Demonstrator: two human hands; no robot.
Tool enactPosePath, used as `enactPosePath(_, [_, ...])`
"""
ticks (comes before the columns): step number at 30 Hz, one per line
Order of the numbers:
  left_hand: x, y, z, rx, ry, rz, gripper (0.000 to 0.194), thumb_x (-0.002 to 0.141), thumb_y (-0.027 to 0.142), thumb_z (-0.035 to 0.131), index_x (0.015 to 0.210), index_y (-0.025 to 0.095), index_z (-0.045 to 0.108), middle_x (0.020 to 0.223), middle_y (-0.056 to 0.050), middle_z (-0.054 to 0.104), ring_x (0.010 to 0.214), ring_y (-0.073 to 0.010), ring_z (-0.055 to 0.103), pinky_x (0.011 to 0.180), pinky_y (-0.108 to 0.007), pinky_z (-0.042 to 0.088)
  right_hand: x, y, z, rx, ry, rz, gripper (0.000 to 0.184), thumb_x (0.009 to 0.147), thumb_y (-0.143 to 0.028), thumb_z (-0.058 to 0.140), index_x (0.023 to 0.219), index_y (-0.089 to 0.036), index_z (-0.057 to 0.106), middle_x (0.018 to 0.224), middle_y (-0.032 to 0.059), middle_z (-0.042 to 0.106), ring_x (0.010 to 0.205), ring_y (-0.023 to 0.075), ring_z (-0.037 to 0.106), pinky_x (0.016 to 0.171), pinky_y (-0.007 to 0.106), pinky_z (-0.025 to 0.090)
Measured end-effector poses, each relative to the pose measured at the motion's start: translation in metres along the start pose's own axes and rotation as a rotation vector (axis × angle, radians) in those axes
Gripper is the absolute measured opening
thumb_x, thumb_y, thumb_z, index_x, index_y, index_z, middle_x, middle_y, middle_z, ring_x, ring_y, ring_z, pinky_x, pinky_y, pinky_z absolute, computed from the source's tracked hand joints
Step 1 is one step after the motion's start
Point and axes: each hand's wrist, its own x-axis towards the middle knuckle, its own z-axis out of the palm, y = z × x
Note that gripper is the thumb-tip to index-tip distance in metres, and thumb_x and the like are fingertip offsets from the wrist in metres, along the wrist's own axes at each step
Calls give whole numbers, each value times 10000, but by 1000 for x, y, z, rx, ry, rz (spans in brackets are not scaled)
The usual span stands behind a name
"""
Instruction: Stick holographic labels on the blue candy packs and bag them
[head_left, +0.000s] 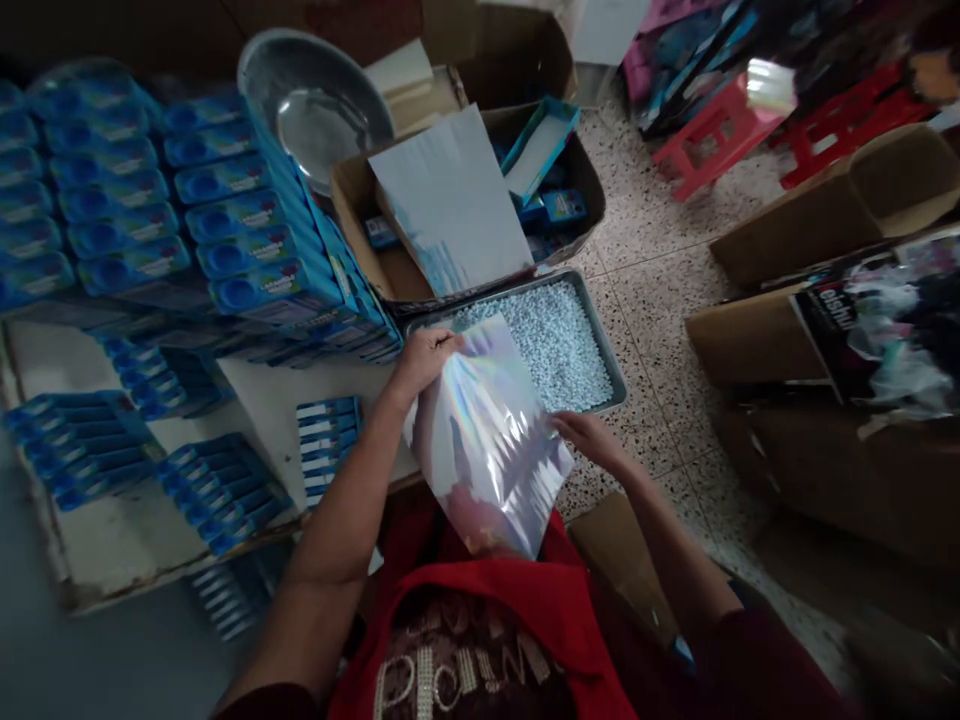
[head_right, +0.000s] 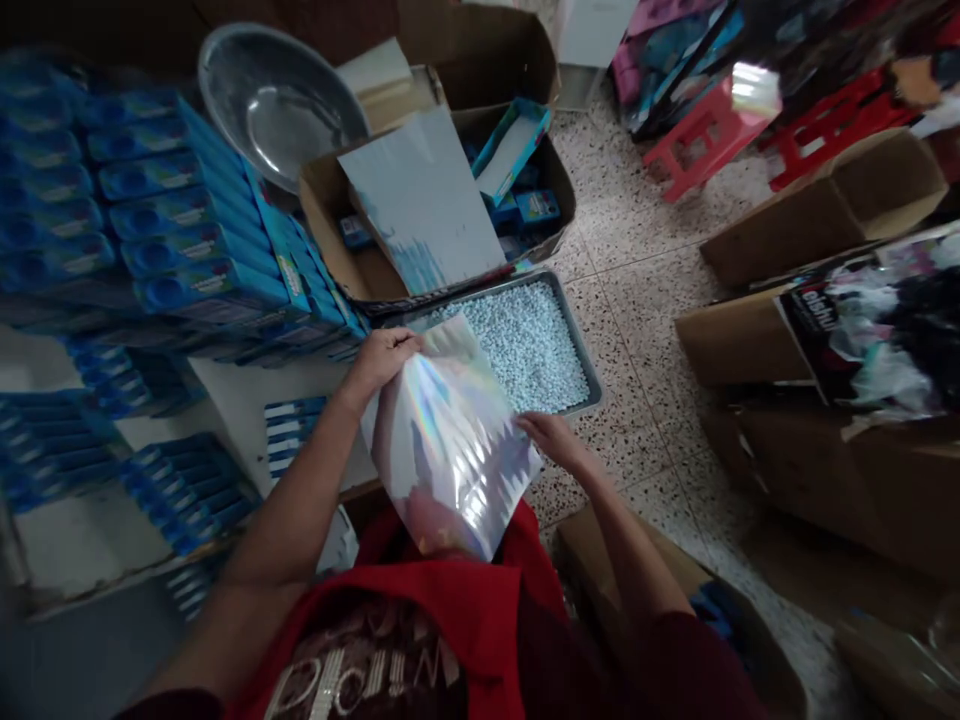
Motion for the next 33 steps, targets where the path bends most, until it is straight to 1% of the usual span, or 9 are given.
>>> enactPosePath(2, [-11,-10,-6,-18,-8,-62,445,857,571,629,766,147,731,706,-13,657,722,-176,565,661,-275,375,25,-19,11,-34,139,-100,413,987,-571,641,1230,-260,761,1074,97,803,942,260,755,859,414,628])
enactPosePath(4, [-20,-15,-13,-33,-1,-88,469,846,604,651,749,150,720,681,1,630,706,-167,540,659,-274,368,52,-51,19,-35,286,-295,502,1000,-474,683,1461,-279,647,1390,139,725,1231,290,716,1018,471,617])
enactPosePath(8, [-33,-11,-28,-40,22,-39,550,863,682,672,762,143,720,703,2,630,736,-160,543,694,-271,377,103,-127,18,-175,190,-676,447,1055,-370,661,1492,-277,663,1566,105,628,1489,272,568,1241,484,488])
enactPosePath(14, [-44,6,-51,7,61,142,530,921,667,666,775,162,740,758,-25,683,785,-183,604,761,-297,444,140,-183,-1,-171,-71,-707,297,1009,-417,742,1211,-224,841,1071,48,805,911,169,733,897,338,592])
enactPosePath(19, [-56,13,-67,-9,31,300,407,928,561,728,777,186,776,790,-31,706,797,-188,645,782,-313,490,140,-199,-13,-47,-237,-596,369,852,-494,883,1074,-198,876,895,21,817,778,160,675,704,301,539])
enactPosePath(23, [-62,19,-73,48,28,316,249,903,426,793,816,193,809,858,-45,762,845,-205,700,812,-327,526,129,-214,-24,-130,-310,-523,301,851,-475,874,964,-197,887,717,-10,753,676,136,611,618,290,464])
enactPosePath(27, [-66,40,-66,243,175,272,63,916,272,793,922,215,819,931,-43,807,941,-241,741,1041,-430,537,113,-230,-41,-219,-224,-502,221,873,-413,864,886,-193,881,653,-9,716,653,127,590,615,290,423])
enactPosePath(30, [-70,62,-50,399,358,380,156,986,242,743,1131,269,793,1118,-47,811,1168,-277,717,1283,-546,357,105,-236,-57,-206,-187,-491,239,861,-424,886,856,-186,865,638,-9,688,642,122,565,607,288,406])
enactPosePath(33, [-70,71,-34,426,448,511,229,1040,339,707,1258,283,748,1256,-66,778,1282,-295,663,1332,-594,249,100,-236,-65,-100,-203,-466,306,862,-483,886,833,-183,835,632,-10,657,625,121,538,584,286,407])
